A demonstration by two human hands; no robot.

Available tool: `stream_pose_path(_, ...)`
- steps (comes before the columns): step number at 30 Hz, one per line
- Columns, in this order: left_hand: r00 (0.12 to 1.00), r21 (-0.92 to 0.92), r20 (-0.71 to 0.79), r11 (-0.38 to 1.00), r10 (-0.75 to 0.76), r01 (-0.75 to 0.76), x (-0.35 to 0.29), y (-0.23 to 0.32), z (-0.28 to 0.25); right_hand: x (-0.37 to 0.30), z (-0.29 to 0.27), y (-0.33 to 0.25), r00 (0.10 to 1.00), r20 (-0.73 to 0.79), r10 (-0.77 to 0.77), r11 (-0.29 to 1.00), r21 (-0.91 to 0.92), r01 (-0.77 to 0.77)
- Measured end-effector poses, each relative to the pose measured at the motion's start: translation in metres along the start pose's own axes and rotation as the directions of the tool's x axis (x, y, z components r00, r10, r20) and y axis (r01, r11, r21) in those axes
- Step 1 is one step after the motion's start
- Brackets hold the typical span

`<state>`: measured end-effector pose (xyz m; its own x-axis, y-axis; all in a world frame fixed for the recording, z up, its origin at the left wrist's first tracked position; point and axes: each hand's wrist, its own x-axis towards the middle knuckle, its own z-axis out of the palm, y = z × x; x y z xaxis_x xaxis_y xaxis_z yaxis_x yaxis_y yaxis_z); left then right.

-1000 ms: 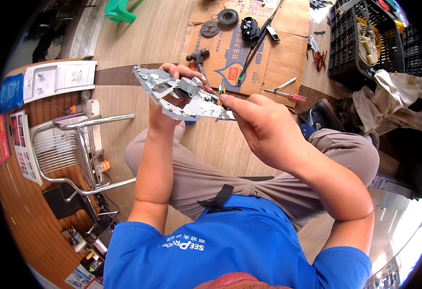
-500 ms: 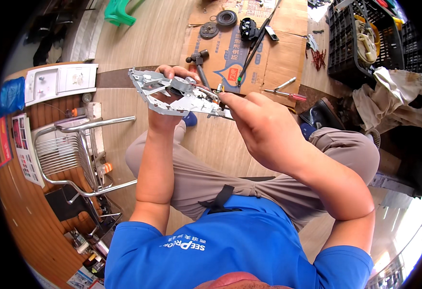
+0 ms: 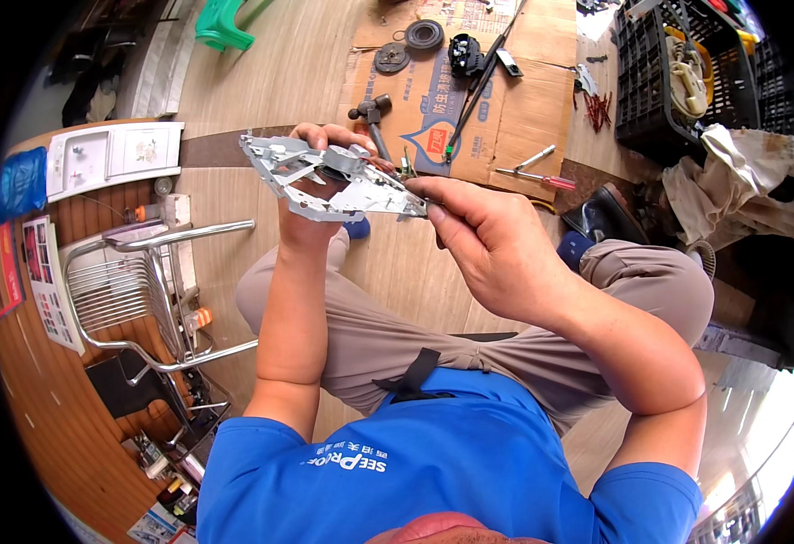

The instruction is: The person disassembles a fan motor and blower wheel using a screwdriver, then handles and works on a metal latch or bracket mechanism by hand.

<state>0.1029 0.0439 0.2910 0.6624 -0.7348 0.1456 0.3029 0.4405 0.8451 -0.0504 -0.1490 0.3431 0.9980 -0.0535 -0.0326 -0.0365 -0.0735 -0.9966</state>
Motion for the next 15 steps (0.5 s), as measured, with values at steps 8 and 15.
stream_pose_path(8,1.0,0.03,-0.001,0.999,-0.017,0.017,-0.0002,-0.0002,-0.0011,0.0006,0.0016,0.0029,0.997,-0.035,-0.062,0.998,-0.034,0.061)
stream_pose_path(15,1.0,0.029,-0.014,1.0,-0.003,0.003,-0.0014,0.0,-0.0005,0.001,0.0009,-0.0008,0.995,-0.033,-0.093,0.99,-0.11,0.089)
